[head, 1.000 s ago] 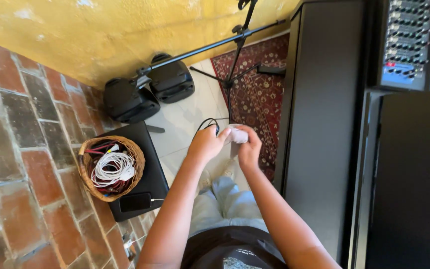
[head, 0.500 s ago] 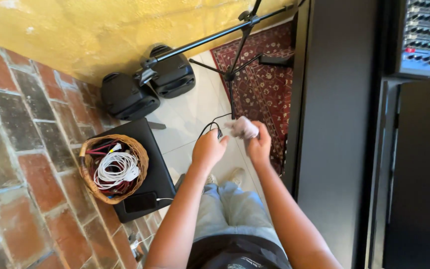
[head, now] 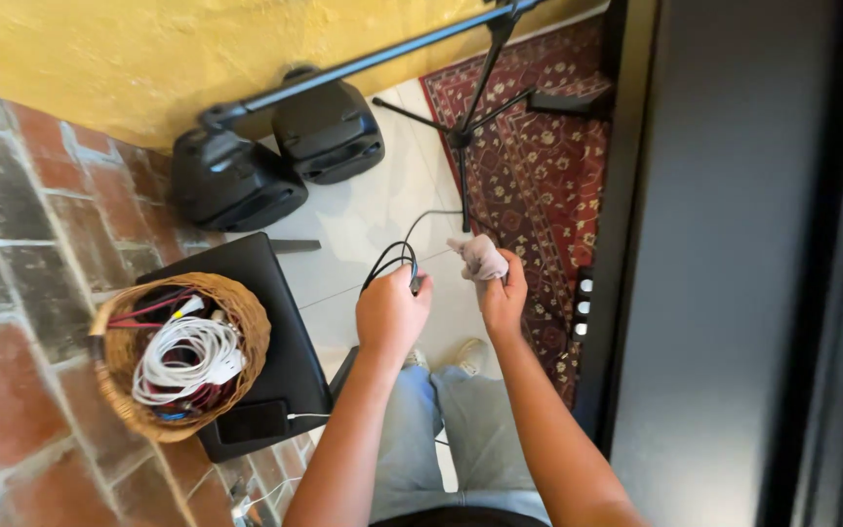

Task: Organizing and coiling various electrical and audio cables into a basket and cleaning a power adapter with a cloth.

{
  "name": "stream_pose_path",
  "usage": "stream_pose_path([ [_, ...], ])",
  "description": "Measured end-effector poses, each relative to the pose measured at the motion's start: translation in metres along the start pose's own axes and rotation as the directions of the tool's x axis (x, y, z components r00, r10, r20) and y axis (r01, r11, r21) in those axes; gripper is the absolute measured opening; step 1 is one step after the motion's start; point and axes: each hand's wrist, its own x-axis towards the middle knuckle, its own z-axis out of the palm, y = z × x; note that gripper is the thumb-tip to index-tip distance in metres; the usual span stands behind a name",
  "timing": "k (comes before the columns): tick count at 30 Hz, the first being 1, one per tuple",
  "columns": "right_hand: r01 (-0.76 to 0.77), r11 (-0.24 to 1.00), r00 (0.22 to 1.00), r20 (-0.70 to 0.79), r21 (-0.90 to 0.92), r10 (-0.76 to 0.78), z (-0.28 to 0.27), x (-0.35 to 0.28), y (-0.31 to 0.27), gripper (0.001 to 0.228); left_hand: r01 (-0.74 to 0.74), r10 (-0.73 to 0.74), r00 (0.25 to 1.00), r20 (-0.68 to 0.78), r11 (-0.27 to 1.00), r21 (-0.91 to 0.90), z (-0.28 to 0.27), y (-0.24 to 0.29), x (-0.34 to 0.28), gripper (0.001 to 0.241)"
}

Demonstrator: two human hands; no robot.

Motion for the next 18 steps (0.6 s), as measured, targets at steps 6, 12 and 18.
stream_pose_path([
  [6,0.021,1.000,1.000,-0.021,-0.020,-0.021,0.013,0.026,0.064,0.020,-0.115,0.096,0.989,-0.114,0.979,-0.170,0.050,-0.020,0.027,0.017],
  [12,-0.005,0.999,0.999,-0.054,0.037,0.007,0.014,0.058,0.135,0.026,-0.041,0.043,0.999,-0.003,0.941,-0.335,0.096,-0.034,0.051,0.016],
  [18,0.008,0.999,0.996,-0.089,0.049,-0.003,0.009,0.078,0.224,0.027,-0.100,0.105,0.994,-0.003,0.937,-0.336,0.147,-0.068,0.060,0.016],
])
